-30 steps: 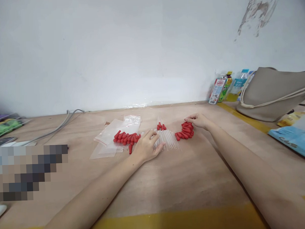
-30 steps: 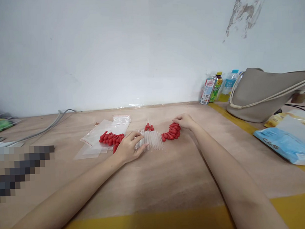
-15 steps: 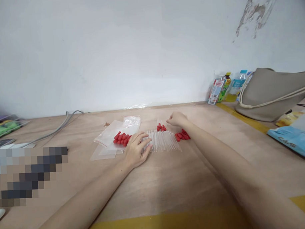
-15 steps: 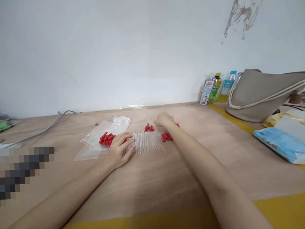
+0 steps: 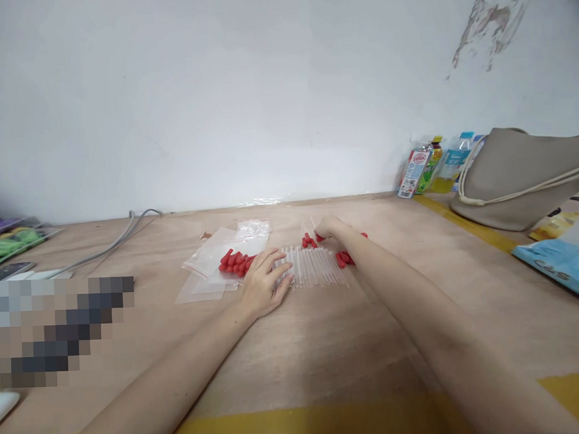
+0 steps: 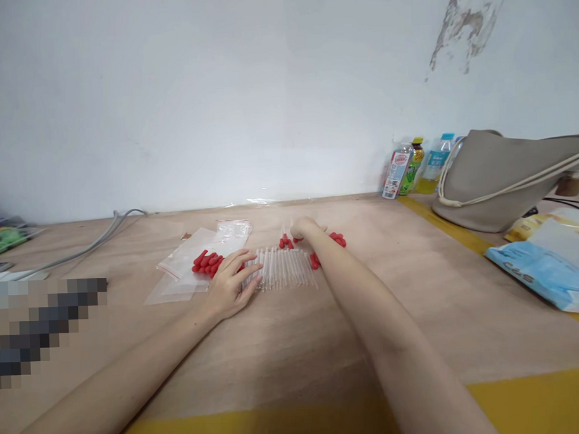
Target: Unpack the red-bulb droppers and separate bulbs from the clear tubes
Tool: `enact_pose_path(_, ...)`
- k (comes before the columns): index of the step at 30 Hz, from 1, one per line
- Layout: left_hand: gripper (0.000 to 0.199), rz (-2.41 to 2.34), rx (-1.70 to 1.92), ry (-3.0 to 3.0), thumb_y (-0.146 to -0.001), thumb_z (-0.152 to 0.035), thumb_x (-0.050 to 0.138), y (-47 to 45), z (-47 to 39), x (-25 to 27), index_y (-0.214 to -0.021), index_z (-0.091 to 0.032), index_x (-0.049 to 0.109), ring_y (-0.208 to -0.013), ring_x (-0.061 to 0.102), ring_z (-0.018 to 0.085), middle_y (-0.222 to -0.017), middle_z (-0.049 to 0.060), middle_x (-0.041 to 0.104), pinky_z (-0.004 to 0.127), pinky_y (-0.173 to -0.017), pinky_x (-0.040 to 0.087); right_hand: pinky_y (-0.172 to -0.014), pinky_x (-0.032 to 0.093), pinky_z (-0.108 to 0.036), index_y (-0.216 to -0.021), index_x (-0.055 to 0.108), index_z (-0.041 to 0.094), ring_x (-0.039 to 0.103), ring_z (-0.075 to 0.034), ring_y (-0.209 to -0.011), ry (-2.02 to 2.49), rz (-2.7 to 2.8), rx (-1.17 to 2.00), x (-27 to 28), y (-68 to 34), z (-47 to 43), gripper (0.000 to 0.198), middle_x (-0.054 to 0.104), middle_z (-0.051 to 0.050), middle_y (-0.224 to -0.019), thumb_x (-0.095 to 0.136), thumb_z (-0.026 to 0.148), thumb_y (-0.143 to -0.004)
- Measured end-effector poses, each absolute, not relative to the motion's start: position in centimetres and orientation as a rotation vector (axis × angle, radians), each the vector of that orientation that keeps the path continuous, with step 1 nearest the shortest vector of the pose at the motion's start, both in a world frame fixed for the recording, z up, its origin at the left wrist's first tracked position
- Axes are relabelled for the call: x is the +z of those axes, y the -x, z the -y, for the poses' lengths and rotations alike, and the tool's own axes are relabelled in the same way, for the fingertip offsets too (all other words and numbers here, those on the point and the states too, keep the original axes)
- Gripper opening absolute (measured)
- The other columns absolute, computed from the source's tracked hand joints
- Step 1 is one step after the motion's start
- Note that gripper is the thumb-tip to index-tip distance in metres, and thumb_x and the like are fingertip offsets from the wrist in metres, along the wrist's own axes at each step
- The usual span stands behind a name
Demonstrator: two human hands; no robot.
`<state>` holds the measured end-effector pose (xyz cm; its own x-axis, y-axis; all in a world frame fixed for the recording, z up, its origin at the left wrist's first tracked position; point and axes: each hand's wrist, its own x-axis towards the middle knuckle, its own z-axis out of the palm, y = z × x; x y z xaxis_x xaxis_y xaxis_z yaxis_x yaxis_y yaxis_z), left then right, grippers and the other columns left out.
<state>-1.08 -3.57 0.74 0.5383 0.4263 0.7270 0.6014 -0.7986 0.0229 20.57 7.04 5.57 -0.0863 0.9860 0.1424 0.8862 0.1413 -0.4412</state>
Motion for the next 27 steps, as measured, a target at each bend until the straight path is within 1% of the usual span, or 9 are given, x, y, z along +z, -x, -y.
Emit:
enact_pose_path(2,0.020,0.859,-1.107,2.550,-0.080,-0.023,0.052,1.1,3.6,0.7,-0.098,-0.019,0.061,-0.114,0.045,0.023,-0.109,0.008,0.057,0.042,-0.094,0.040,-0.063,0.042,-0.033,-0.055,0.061,0.017,0.057,-0.019,-0.058,1.875,1.944,0.296,6.5,-20.7,-6.2,0.020,0.056,-0.002,-0.047,0.060,0.030,-0.069)
enact_pose_path(5,0.023,0.855,-1.098,2.554,-0.081,-0.023,0.052,1.1,3.6,0.8,-0.103,-0.020,0.059,-0.115,0.044,0.023,-0.111,0.008,0.056,0.042,-0.095,0.040,-0.075,0.038,-0.035,-0.081,0.064,0.018,0.058,-0.018,-0.072,1.853,1.883,0.226,7.1,-20.6,-3.3,0.026,0.063,-0.004,-0.067,0.044,0.035,-0.083)
enact_pose_path(8,0.041,0.871,-1.103,2.529,-0.081,-0.024,0.051,1.0,3.8,1.0,-0.122,-0.019,0.046,-0.119,0.041,0.024,-0.121,0.011,0.049,0.042,-0.097,0.038,-0.081,0.032,-0.036,-0.107,0.055,0.017,0.054,-0.019,-0.085,1.540,1.947,-0.011,5.7,-20.8,0.9,0.030,0.064,-0.004,-0.078,0.050,0.034,-0.082)
enact_pose_path(10,0.053,0.872,-1.098,2.498,-0.082,-0.026,0.051,0.7,3.9,1.2,-0.131,-0.017,0.034,-0.123,0.037,0.025,-0.130,0.014,0.041,0.043,-0.099,0.036,-0.078,0.030,-0.035,-0.100,0.059,0.018,0.052,-0.020,-0.084,1.377,2.020,-0.238,4.0,-21.1,3.5,0.024,0.063,-0.006,-0.082,0.051,0.032,-0.082)
enact_pose_path(12,0.056,0.853,-1.050,2.487,-0.082,-0.028,0.050,0.3,3.9,1.3,-0.134,-0.018,0.030,-0.126,0.033,0.026,-0.135,0.014,0.037,0.044,-0.101,0.033,-0.078,0.029,-0.036,-0.092,0.063,0.021,0.051,-0.018,-0.079,1.203,2.079,-0.393,2.2,-21.4,5.4,0.017,0.061,-0.005,-0.079,0.049,0.028,-0.084)
enact_pose_path(15,0.044,0.796,-0.931,2.491,-0.084,-0.028,0.048,-0.4,3.9,1.4,-0.127,-0.022,0.041,-0.126,0.033,0.025,-0.132,0.010,0.043,0.046,-0.102,0.030,-0.085,0.027,-0.037,-0.092,0.063,0.023,0.052,-0.015,-0.078,1.026,2.062,-0.500,0.5,-21.6,6.5,0.016,0.063,-0.003,-0.081,0.049,0.026,-0.084)
enact_pose_path(19,0.025,0.739,-0.874,2.448,-0.085,-0.024,0.048,-0.8,3.9,1.4,-0.108,-0.024,0.057,-0.121,0.042,0.024,-0.120,0.005,0.056,0.050,-0.103,0.026,-0.092,0.028,-0.040,-0.097,0.062,0.023,0.055,-0.016,-0.088,0.905,2.100,-0.509,-0.1,-21.4,6.0,0.017,0.066,-0.002,-0.088,0.050,0.024,-0.084)
enact_pose_path(24,0.021,0.686,-0.862,2.481,-0.085,-0.020,0.046,-0.9,4.0,1.5,-0.099,-0.022,0.061,-0.117,0.046,0.023,-0.111,0.004,0.062,0.049,-0.101,0.030,-0.095,0.037,-0.039,-0.112,0.057,0.020,0.055,-0.018,-0.101,0.809,2.160,-0.453,-0.4,-21.1,5.1,0.032,0.064,-0.006,-0.104,0.053,0.032,-0.082)
enact_pose_path(27,0.020,0.626,-0.835,2.516,-0.085,-0.017,0.044,-0.9,4.1,1.6,-0.094,-0.020,0.062,-0.117,0.047,0.023,-0.109,0.004,0.063,0.049,-0.102,0.030,-0.094,0.043,-0.036,-0.108,0.059,0.020,0.057,-0.016,-0.099,0.718,2.154,-0.420,-0.7,-21.0,4.9,0.026,0.066,-0.006,-0.101,0.050,0.027,-0.085)
